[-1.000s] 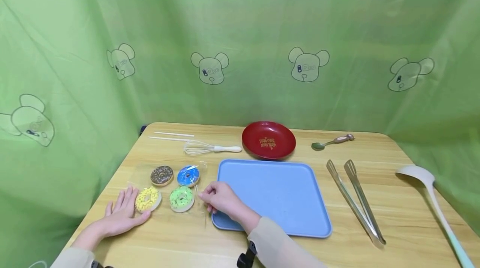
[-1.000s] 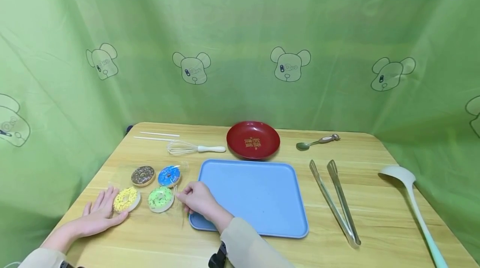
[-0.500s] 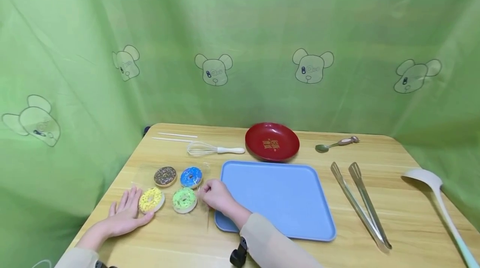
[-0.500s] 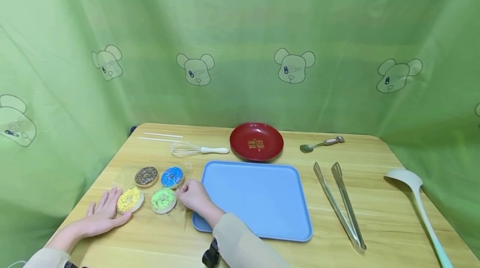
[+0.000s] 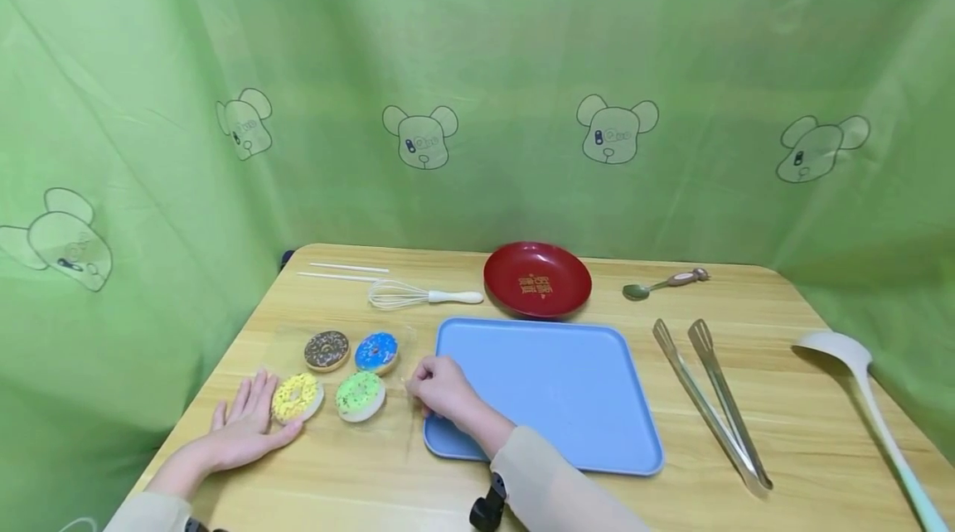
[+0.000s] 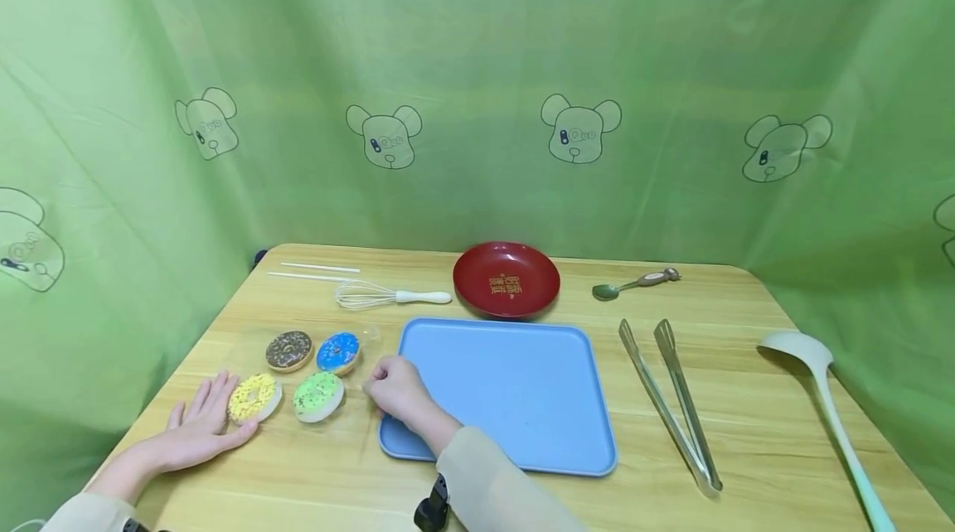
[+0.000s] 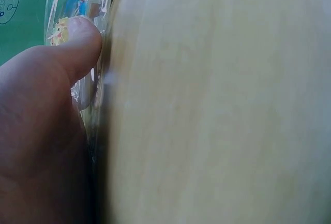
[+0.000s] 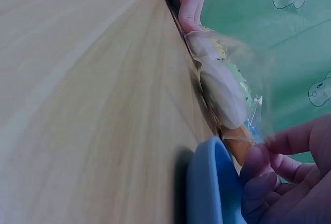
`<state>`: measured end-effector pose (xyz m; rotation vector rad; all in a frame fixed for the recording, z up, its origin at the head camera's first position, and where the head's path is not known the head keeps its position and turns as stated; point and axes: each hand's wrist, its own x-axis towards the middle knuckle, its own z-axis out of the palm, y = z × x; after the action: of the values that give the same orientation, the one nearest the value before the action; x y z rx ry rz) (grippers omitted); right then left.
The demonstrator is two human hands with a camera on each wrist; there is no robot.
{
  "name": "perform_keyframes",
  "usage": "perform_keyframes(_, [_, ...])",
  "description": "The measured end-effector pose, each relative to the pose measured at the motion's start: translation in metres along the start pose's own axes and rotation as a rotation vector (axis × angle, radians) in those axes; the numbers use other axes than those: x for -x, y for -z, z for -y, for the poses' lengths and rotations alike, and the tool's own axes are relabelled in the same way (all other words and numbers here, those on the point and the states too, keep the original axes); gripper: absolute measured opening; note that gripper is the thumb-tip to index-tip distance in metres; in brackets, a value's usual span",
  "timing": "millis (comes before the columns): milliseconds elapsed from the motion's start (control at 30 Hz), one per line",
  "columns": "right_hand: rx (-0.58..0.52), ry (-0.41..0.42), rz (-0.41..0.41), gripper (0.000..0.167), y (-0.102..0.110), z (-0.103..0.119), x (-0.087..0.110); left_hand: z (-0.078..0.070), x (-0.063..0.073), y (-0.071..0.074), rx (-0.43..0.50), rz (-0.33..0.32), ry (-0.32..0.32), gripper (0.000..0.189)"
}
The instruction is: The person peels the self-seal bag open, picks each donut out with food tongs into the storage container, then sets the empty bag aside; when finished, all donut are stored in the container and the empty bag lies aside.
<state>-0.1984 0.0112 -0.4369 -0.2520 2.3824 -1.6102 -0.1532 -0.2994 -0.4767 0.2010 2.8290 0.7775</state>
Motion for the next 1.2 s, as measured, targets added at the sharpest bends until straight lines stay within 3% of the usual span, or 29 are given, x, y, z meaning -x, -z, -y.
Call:
perform_keyframes(233, [-0.01, -0.01, 0.005, 0.009, 0.003, -0.005, 0.0, -0.003, 0.002, 0.002, -0.017, 0.012, 0.009, 0.099])
perform_keyframes(567, [-0.045, -0.005, 0.047, 0.009, 0.009, -0.012, 0.005, 0.005, -0.001, -0.001, -0.018, 0.023, 0.01, 0.102])
perform_keyframes(767, [0.062, 0.034, 0.08, 0.017, 0.015, -0.011, -0.002, -0.001, 0.0, 0.002, -0.009, 0.03, 0.008, 0.101])
perform_keyframes(900, [0.115, 0.042, 0.036, 0.023, 0.012, -0.005, -0.013, -0.002, 0.0, 0.003, 0.003, 0.027, 0.006, 0.1])
perform_keyframes(1200, [0.147, 0.016, -0.067, 0.017, -0.005, 0.001, -0.03, 0.011, -0.006, -0.005, -0.038, -0.006, 0.004, 0.105])
